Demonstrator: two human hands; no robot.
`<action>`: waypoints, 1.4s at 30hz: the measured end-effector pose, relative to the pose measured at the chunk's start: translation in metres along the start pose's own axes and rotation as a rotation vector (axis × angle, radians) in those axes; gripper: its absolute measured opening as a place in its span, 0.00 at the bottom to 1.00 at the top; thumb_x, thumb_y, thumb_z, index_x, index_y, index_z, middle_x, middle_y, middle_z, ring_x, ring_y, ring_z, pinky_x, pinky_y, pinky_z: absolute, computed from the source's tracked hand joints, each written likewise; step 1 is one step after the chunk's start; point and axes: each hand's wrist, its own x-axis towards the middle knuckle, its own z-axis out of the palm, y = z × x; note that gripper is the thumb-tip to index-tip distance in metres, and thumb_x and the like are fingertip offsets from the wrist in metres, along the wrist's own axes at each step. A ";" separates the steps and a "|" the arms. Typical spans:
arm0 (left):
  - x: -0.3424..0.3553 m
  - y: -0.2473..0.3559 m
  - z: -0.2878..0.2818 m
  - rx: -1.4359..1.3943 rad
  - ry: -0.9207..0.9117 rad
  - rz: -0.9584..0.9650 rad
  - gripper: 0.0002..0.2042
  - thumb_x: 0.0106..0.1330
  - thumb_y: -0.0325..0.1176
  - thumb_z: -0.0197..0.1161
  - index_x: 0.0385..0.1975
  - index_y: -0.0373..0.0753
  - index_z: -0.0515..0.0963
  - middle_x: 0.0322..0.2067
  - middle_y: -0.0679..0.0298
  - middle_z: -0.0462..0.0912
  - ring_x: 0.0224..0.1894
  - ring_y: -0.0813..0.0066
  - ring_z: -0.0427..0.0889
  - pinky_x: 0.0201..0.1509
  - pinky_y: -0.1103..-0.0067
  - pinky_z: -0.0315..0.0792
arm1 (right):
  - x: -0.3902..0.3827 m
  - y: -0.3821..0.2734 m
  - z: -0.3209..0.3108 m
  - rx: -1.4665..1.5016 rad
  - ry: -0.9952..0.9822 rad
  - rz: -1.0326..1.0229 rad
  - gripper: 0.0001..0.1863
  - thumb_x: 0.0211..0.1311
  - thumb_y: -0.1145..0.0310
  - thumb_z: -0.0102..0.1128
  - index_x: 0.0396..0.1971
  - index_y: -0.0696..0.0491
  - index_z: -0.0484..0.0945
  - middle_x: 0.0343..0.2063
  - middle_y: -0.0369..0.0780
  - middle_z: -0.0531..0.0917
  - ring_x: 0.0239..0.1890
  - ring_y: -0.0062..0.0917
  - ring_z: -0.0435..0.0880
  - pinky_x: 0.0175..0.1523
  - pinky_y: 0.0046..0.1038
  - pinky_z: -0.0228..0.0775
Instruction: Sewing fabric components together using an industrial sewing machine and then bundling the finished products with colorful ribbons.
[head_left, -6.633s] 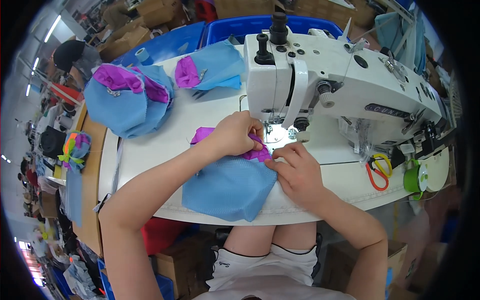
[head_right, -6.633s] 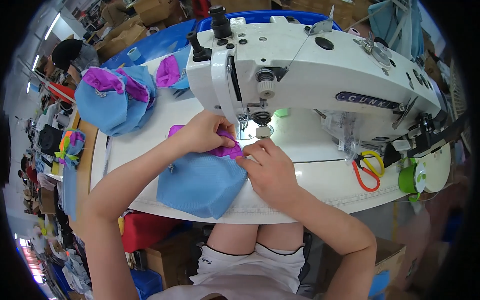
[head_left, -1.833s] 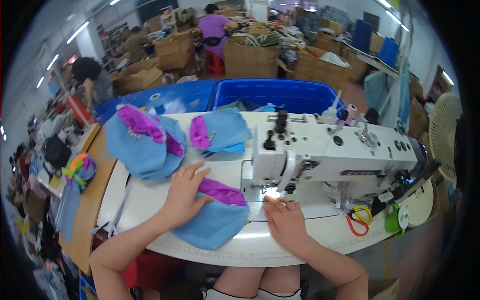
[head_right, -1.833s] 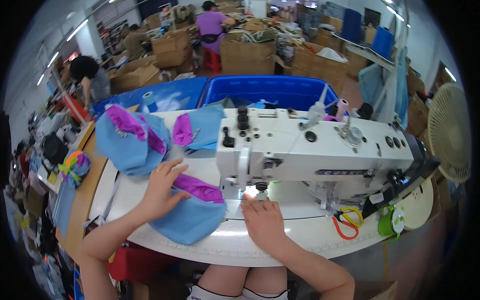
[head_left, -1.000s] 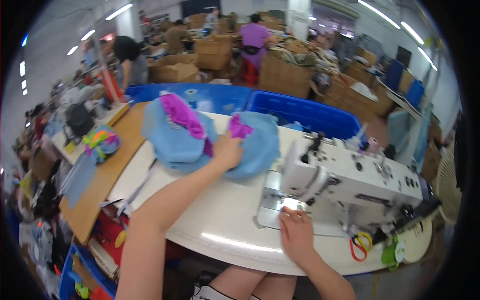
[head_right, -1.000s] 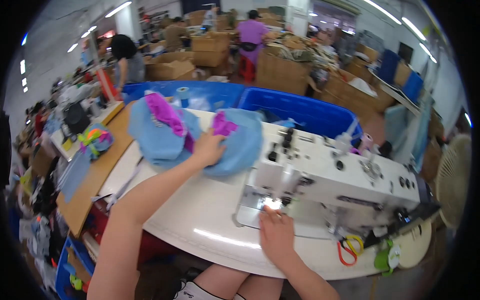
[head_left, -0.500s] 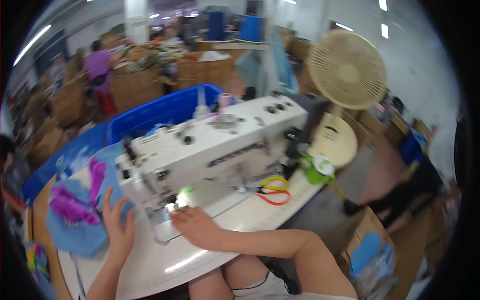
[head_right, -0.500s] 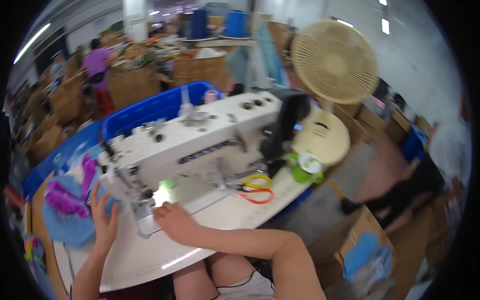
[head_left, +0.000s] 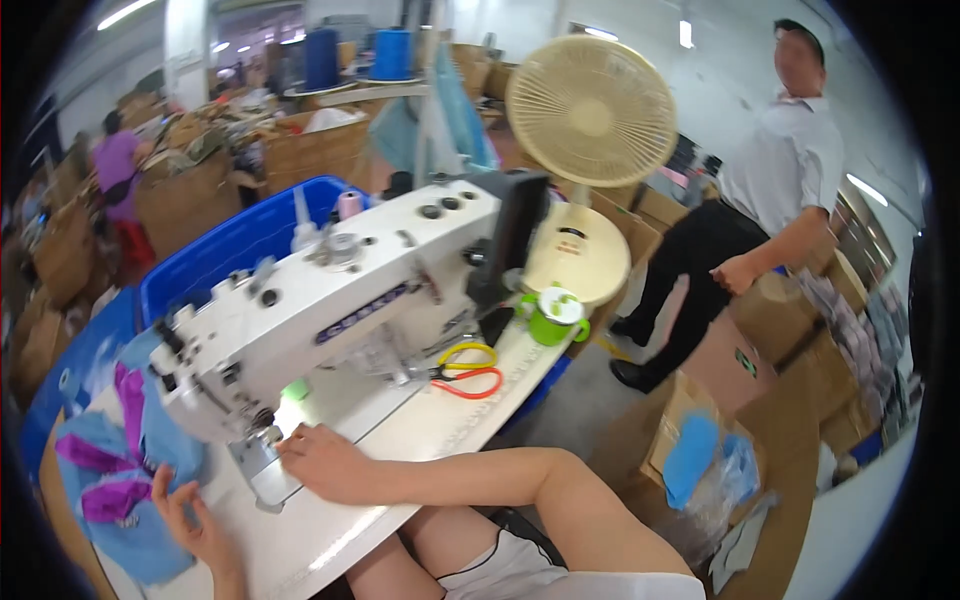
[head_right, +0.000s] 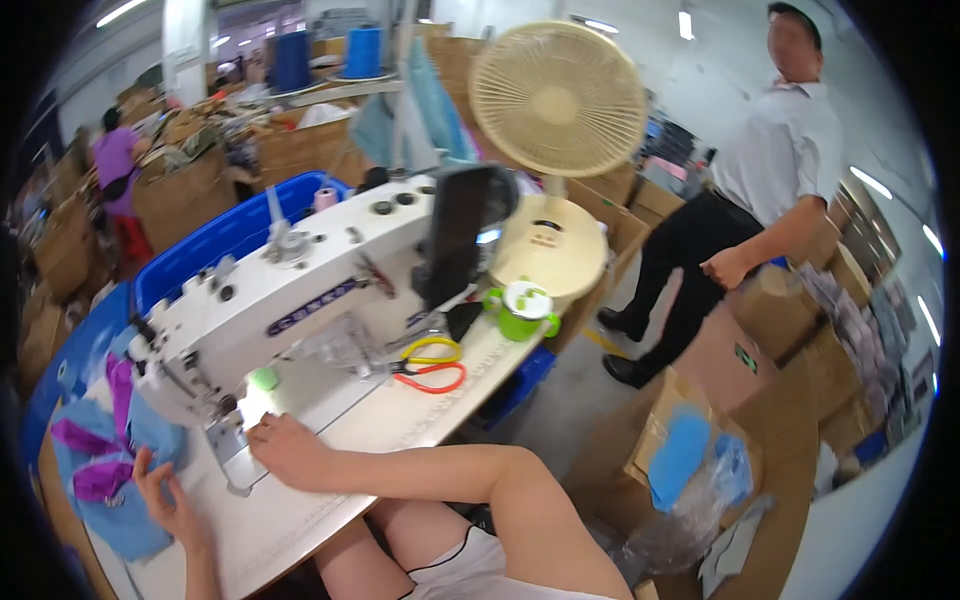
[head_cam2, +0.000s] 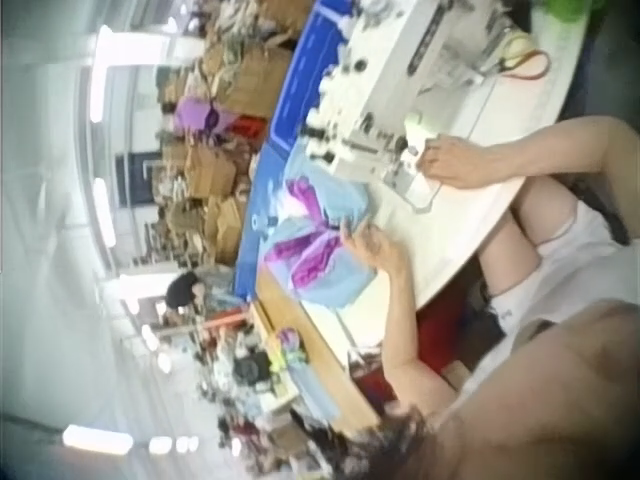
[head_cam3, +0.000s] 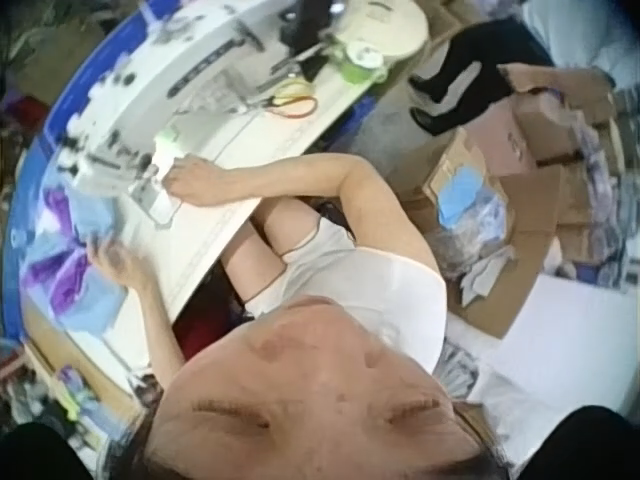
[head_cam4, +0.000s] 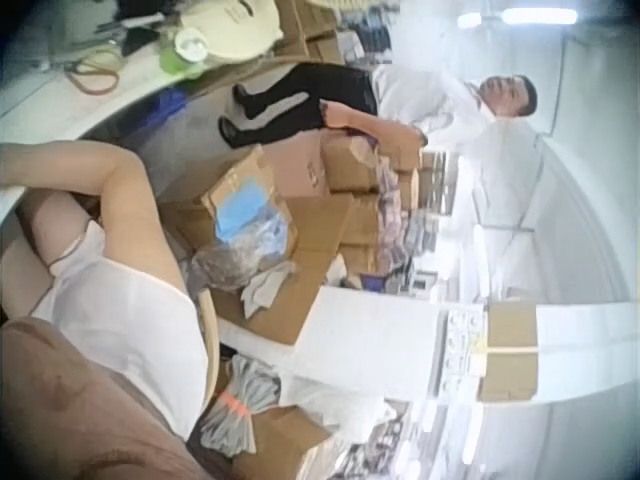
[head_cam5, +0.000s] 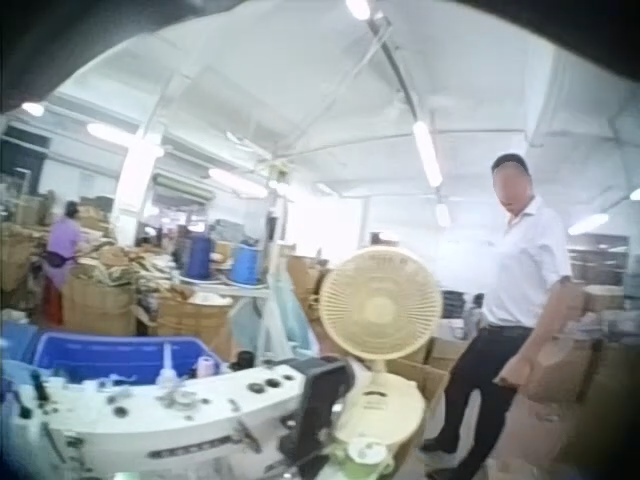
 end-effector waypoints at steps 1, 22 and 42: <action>0.003 0.003 0.001 -0.019 0.001 0.013 0.05 0.63 0.18 0.55 0.35 0.34 0.76 0.59 0.52 0.72 0.61 0.57 0.71 0.67 0.69 0.62 | -0.003 0.002 0.000 -0.015 0.018 0.000 0.13 0.57 0.70 0.57 0.41 0.58 0.80 0.54 0.42 0.81 0.54 0.35 0.76 0.52 0.37 0.70; 0.007 0.011 0.005 -0.277 0.076 -0.132 0.10 0.54 0.10 0.55 0.25 0.33 0.80 0.40 0.60 0.77 0.36 0.76 0.77 0.31 0.85 0.69 | -0.048 0.029 -0.068 0.062 0.417 0.383 0.05 0.62 0.74 0.62 0.38 0.54 0.83 0.34 0.41 0.85 0.36 0.37 0.81 0.43 0.34 0.73; 0.004 0.010 0.013 -0.234 -0.010 -0.119 0.10 0.52 0.11 0.56 0.23 0.35 0.79 0.36 0.61 0.79 0.36 0.73 0.78 0.30 0.82 0.71 | -0.152 0.078 -0.167 -0.385 0.155 0.481 0.16 0.58 0.74 0.62 0.48 0.58 0.80 0.42 0.47 0.80 0.48 0.43 0.77 0.53 0.40 0.71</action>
